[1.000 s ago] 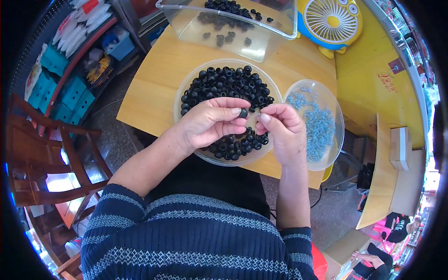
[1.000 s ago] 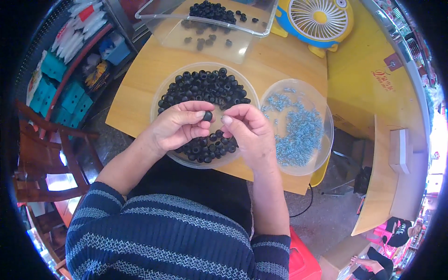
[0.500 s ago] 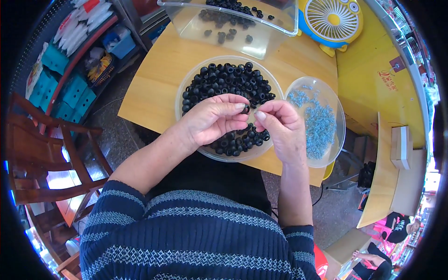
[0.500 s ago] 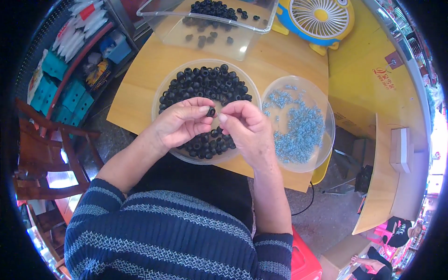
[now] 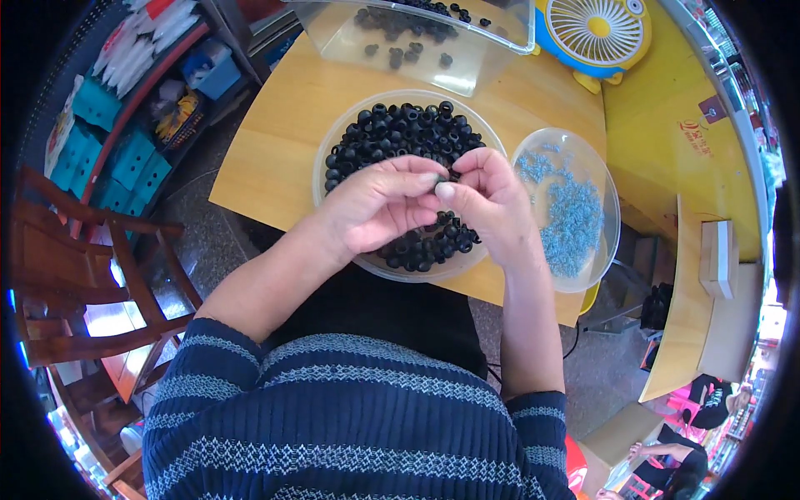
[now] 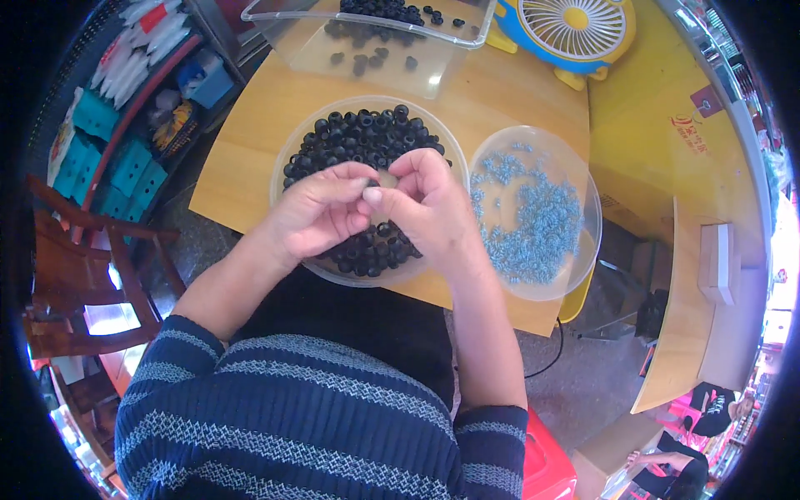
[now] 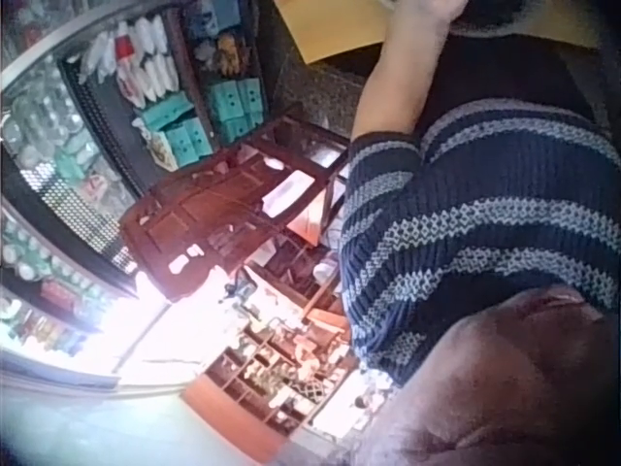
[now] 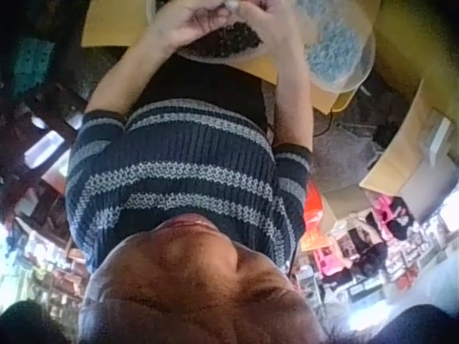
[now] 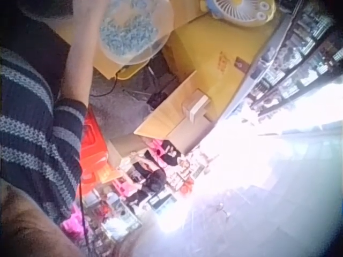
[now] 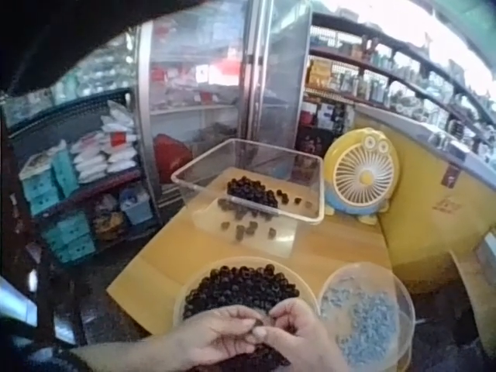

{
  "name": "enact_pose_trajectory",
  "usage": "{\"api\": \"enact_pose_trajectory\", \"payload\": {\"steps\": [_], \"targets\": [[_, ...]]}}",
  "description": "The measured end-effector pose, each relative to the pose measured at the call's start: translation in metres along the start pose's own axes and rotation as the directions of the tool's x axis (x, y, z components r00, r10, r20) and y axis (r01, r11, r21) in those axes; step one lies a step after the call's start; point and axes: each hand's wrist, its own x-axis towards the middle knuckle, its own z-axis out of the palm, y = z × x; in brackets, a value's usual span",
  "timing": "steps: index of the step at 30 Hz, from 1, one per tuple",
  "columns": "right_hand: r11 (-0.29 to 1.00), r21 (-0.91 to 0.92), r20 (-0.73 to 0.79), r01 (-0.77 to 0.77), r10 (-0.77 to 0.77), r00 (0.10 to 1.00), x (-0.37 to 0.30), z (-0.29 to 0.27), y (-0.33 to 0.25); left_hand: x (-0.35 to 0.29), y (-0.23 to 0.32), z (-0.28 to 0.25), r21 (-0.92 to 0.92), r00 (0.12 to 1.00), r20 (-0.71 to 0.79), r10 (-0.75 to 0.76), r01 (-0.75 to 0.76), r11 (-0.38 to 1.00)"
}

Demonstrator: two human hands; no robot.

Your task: The person assembles parts by taking black plastic pieces from a bowl and inserting small blue components into them by hand.

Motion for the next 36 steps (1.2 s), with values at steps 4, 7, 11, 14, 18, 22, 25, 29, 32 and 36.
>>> {"api": "enact_pose_trajectory", "payload": {"steps": [4, 7, 11, 14, 18, 22, 25, 29, 32, 36], "targets": [[0.990, -0.107, -0.001, -0.088, 0.088, 0.996, 0.004, -0.005, 0.016, -0.005, 0.021, -0.014, -0.152, 0.987, -0.024, 0.160, -0.162, 0.975], [0.631, -0.703, 0.167, 0.329, -0.303, 0.938, 0.007, 0.005, 0.033, -0.009, 0.026, -0.023, -0.198, 0.984, -0.037, 0.176, -0.180, 0.963], [0.368, -0.906, 0.201, 0.208, -0.058, 0.978, 0.011, 0.025, 0.032, -0.009, 0.019, -0.027, -0.215, 0.987, -0.020, 0.157, -0.158, 0.964], [0.288, -0.935, 0.209, 0.206, -0.022, 0.978, 0.014, 0.027, 0.029, -0.008, 0.016, -0.026, -0.200, 0.990, -0.007, 0.143, -0.141, 0.970], [0.777, -0.624, -0.016, 0.079, -0.113, 0.993, 0.012, 0.013, 0.021, -0.010, 0.010, -0.021, -0.182, 0.993, -0.039, 0.110, -0.115, 0.977], [0.994, 0.039, -0.103, -0.099, 0.102, 0.989, 0.002, 0.002, 0.009, -0.007, 0.000, -0.010, -0.156, 0.995, -0.086, 0.058, -0.071, 0.985], [0.955, 0.290, -0.073, -0.063, 0.088, 0.993, -0.003, 0.001, 0.002, -0.004, -0.004, -0.007, -0.143, 0.996, -0.081, 0.032, -0.043, 0.989], [0.961, 0.275, -0.042, 0.034, -0.023, 0.999, -0.006, 0.000, 0.007, 0.001, -0.009, -0.002, -0.066, 0.995, -0.092, 0.040, -0.047, 0.997], [0.991, 0.129, -0.017, 0.041, -0.039, 0.999, -0.007, 0.002, 0.008, 0.004, -0.011, 0.003, -0.018, 0.996, -0.079, 0.048, -0.050, 0.999], [0.975, 0.213, -0.001, -0.058, 0.060, 0.998, -0.010, 0.001, 0.003, 0.006, -0.009, 0.004, 0.031, 0.990, -0.123, 0.065, -0.062, 0.998]]}}
